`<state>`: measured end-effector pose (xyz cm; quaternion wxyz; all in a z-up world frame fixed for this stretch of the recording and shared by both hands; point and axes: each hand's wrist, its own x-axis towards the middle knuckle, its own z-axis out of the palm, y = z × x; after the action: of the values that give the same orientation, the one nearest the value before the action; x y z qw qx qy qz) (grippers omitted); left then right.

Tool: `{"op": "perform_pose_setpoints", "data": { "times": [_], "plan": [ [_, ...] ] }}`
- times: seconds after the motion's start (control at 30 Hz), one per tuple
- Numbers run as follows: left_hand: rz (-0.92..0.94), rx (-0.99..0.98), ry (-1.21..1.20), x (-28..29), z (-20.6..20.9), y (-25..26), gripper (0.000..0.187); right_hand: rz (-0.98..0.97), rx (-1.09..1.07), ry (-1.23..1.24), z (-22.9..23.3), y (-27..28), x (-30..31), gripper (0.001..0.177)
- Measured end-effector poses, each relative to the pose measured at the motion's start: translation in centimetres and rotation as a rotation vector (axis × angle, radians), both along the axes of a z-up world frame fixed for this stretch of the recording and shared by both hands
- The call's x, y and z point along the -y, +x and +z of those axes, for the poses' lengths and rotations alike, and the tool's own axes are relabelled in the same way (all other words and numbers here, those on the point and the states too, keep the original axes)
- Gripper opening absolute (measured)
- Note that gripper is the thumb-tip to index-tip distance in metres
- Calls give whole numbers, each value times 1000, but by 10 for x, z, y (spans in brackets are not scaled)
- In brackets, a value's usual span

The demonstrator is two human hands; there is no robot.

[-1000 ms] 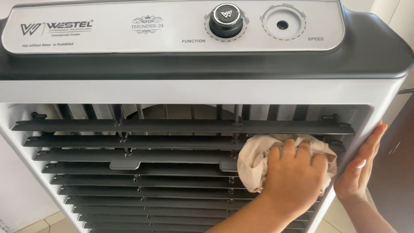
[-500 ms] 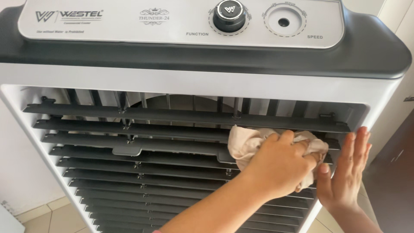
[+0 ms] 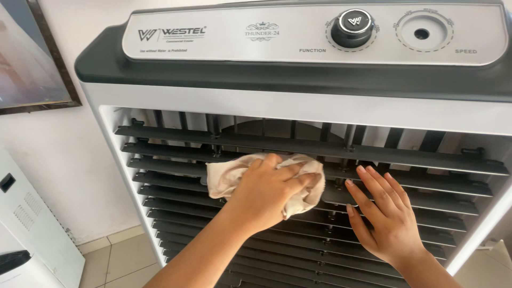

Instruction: The person wipes the horizontal slats of a Westel Thunder-24 commercial cooler with a cloth. They systematically clean the slats from top to bottom, using both hands to hold the cloth and maneuver it between the bars.

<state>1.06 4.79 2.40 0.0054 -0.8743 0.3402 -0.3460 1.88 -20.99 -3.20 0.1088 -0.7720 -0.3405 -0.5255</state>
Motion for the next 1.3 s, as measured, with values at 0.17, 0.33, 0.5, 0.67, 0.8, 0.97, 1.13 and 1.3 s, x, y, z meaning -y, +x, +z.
{"op": "perform_pose_setpoints", "data": {
  "times": [0.17, 0.33, 0.5, 0.67, 0.8, 0.97, 1.13, 1.3],
  "plan": [
    [138, -89, -79, -64, -5, -8, 77, 13, 31, -26, 12, -3, -25, 33],
    [380, -41, -263, -84, -10, -13, 70, 36, 26, -24, 18, -2, -48, 34],
    [203, -81, -278, -37, -10, -14, 77, 25, 30, -74, 24, 7, -73, 38],
    [132, -136, -126, -42, -2, -14, 73, 15, 40, -54, 26, 10, -105, 39],
    [114, -113, -4, -86, -4, -7, 82, -32, 113, -29, 32, 9, -119, 28],
    [81, -44, 30, -169, -13, 10, 80, -105, 160, -47, 36, 6, -123, 22],
    [102, 182, -195, -233, -23, 7, 64, -152, 189, -17, 37, 8, -130, 16],
    [406, 236, -540, -209, -41, 6, 50, -177, 200, -6, 36, 12, -134, 21]
  ]
}}
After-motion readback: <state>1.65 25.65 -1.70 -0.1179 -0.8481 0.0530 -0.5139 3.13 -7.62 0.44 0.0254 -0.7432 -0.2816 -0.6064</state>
